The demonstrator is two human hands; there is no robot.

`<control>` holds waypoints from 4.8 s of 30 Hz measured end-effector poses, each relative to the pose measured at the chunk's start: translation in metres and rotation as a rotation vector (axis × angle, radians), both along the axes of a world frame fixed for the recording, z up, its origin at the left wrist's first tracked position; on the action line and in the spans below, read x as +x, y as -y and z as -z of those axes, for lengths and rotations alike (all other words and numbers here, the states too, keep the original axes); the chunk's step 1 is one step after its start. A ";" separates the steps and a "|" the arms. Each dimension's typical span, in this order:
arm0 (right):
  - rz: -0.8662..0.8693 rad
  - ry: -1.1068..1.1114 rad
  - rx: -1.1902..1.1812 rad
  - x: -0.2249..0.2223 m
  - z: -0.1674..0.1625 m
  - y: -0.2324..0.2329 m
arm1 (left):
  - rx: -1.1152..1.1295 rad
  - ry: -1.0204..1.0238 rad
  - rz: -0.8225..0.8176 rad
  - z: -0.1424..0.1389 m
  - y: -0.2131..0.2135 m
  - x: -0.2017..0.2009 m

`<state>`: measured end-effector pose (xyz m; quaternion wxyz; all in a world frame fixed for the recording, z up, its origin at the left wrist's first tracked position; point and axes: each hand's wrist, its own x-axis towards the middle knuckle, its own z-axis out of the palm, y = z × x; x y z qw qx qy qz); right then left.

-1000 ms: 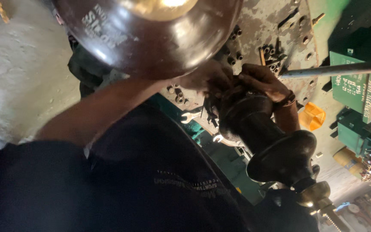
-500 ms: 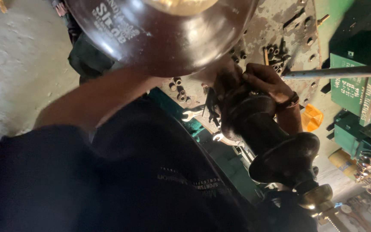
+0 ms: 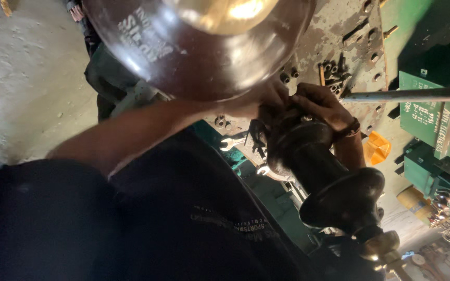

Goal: The person uses a wrench to tighten bolts on a large, brown, cylindrical machine component. They repeatedly adjust the wrench and rotate the component to access different bolt locations.

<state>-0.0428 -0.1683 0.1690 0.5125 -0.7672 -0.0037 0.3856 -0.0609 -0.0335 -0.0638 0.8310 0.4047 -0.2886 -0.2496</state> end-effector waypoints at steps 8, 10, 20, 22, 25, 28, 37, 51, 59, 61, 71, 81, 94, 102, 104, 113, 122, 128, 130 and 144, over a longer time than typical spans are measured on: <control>0.031 -0.016 0.008 -0.002 0.007 0.008 | 0.214 0.212 -0.092 -0.020 -0.019 -0.012; 0.027 -0.020 0.010 -0.002 0.008 0.008 | 0.311 0.291 0.003 -0.019 -0.022 -0.001; -0.038 -0.015 -0.030 0.004 0.018 0.020 | 0.250 0.131 0.040 -0.029 -0.027 0.006; -0.056 -0.024 -0.044 0.012 0.029 0.023 | 0.316 0.202 -0.104 -0.035 -0.030 -0.011; -0.082 -0.040 -0.050 0.021 0.042 0.026 | 0.513 0.483 -0.337 -0.038 -0.029 -0.027; -0.096 -0.044 -0.053 0.026 0.052 0.030 | 0.576 0.439 -0.290 -0.033 -0.028 -0.039; -0.101 -0.036 -0.051 0.029 0.058 0.039 | 0.088 0.155 -0.352 0.005 0.005 -0.060; -0.092 -0.032 -0.051 0.022 0.057 0.044 | -0.549 -0.754 0.258 0.035 0.027 -0.061; -0.094 -0.013 -0.050 0.020 0.064 0.054 | 0.347 -0.354 0.054 -0.065 -0.044 -0.040; -0.092 -0.012 -0.052 0.019 0.064 0.055 | 0.453 -0.349 -0.018 -0.088 -0.042 -0.036; -0.113 0.016 -0.063 0.010 0.056 0.058 | 0.718 -0.195 -0.185 -0.115 -0.033 -0.017; 0.184 0.161 -0.202 -0.003 0.100 0.092 | 0.888 -0.356 0.261 -0.132 -0.050 0.024; 1.648 0.418 0.012 -0.244 0.164 0.015 | 0.310 0.599 0.566 -0.112 0.043 0.106; 1.170 0.231 0.000 -0.234 0.148 -0.037 | 0.529 0.672 0.560 -0.127 0.039 0.105; 1.104 0.251 0.069 -0.228 0.143 -0.043 | 0.563 0.687 0.589 -0.131 0.043 0.106; 1.033 0.165 0.243 -0.233 0.139 -0.051 | 0.618 0.619 0.618 -0.147 0.046 0.100; 1.029 0.531 0.146 -0.246 0.155 -0.066 | 0.622 0.602 0.588 -0.140 0.038 0.099; 1.179 0.216 0.573 -0.230 0.146 -0.057 | 0.589 0.603 0.579 -0.130 0.037 0.103; 1.176 0.223 0.585 -0.229 0.144 -0.056 | 0.597 0.607 0.616 -0.127 0.035 0.103; 1.086 0.181 0.523 -0.239 0.153 -0.054 | 0.458 0.603 0.572 -0.111 0.037 0.100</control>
